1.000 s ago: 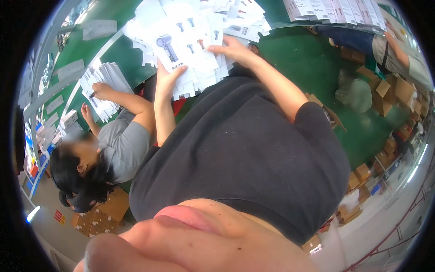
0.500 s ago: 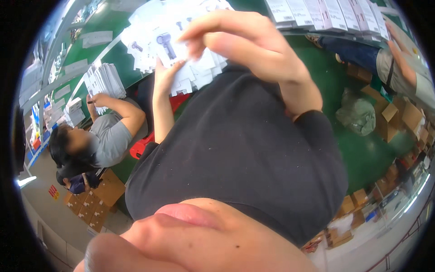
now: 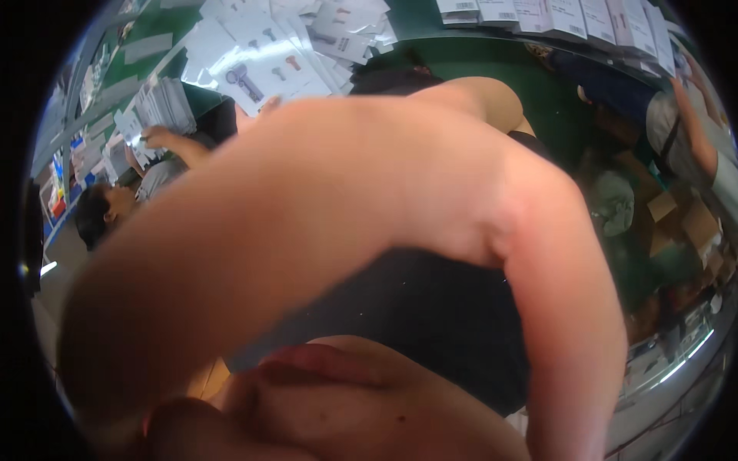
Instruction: The person folds flat cardboard packaging sheets into boxes by hand and stacks them on the workbench.
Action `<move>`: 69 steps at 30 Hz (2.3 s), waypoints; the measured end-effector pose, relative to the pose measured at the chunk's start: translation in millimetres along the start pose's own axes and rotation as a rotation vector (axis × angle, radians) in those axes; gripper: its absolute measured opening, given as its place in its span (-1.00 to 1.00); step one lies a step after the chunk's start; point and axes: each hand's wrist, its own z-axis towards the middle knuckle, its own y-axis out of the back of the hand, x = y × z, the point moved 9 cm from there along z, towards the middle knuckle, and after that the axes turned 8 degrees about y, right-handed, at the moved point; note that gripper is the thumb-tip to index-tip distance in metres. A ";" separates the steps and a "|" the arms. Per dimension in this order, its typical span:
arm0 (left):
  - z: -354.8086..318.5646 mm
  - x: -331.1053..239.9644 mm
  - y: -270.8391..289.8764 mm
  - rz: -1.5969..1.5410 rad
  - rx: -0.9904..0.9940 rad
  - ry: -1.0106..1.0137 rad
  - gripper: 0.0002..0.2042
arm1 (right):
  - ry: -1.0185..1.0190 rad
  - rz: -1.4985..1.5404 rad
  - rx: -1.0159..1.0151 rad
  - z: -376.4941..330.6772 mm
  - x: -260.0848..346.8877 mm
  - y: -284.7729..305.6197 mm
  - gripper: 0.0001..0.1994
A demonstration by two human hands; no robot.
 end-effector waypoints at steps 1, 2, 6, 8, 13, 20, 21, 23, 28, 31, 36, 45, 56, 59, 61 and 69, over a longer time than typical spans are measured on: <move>-1.0 1.2 1.7 0.000 -0.009 -0.001 -0.33 | 0.018 0.008 0.007 0.4 0.3 0.8 -0.34; -1.0 2.0 3.4 -0.005 -0.015 -0.003 -0.32 | 0.036 0.014 0.011 1.2 0.6 2.0 -0.34; 6.8 -0.1 5.8 -0.019 -0.004 -0.005 -0.32 | 0.112 0.026 -0.003 4.3 1.0 11.5 -0.33; 12.5 -6.8 1.5 0.021 0.007 0.051 -0.32 | 0.146 0.029 -0.022 4.4 -0.7 17.0 -0.33; 30.4 -24.9 0.1 0.146 0.017 0.081 -0.34 | 0.232 0.041 -0.059 8.5 -5.6 29.4 -0.33; 54.6 -35.1 5.3 0.131 -0.014 0.018 -0.31 | 0.340 0.051 -0.094 11.3 -19.9 41.9 -0.32; 58.1 -35.8 5.6 0.128 -0.006 0.016 -0.31 | 0.357 0.047 -0.101 9.6 -20.2 44.1 -0.32; 64.1 -37.9 12.1 0.132 -0.007 -0.019 -0.31 | 0.392 0.040 -0.114 5.9 -21.2 47.9 -0.31; 73.0 -36.9 20.0 0.089 -0.016 -0.014 -0.32 | 0.471 0.063 -0.129 17.5 -12.8 45.5 -0.31; 76.2 -33.5 26.0 0.042 -0.029 0.022 -0.33 | 0.515 0.095 -0.128 31.4 -2.6 40.3 -0.30; 95.9 -34.2 30.7 0.139 -0.055 0.082 -0.35 | 0.524 -0.024 -0.298 -26.9 -46.8 62.1 -0.40; 159.7 -31.3 56.0 0.191 -0.222 -0.103 -0.19 | 0.525 -1.182 -0.430 -100.6 54.7 34.9 -0.45; 192.1 -17.0 56.5 0.774 -0.444 -0.418 -0.17 | -0.010 -1.382 -0.501 -30.3 103.6 -74.5 -0.66; 180.9 -23.7 40.4 0.910 -0.299 -0.663 -0.28 | -0.452 -1.208 -0.446 -9.7 100.9 -51.6 -0.75; 176.3 -18.9 17.2 1.036 -0.209 -0.794 -0.27 | -0.585 -1.143 -0.457 38.1 77.1 -21.6 -0.78; 127.7 -5.8 -9.9 1.219 -0.068 -0.699 -0.10 | -0.358 -1.107 -0.362 151.1 52.7 16.3 -0.83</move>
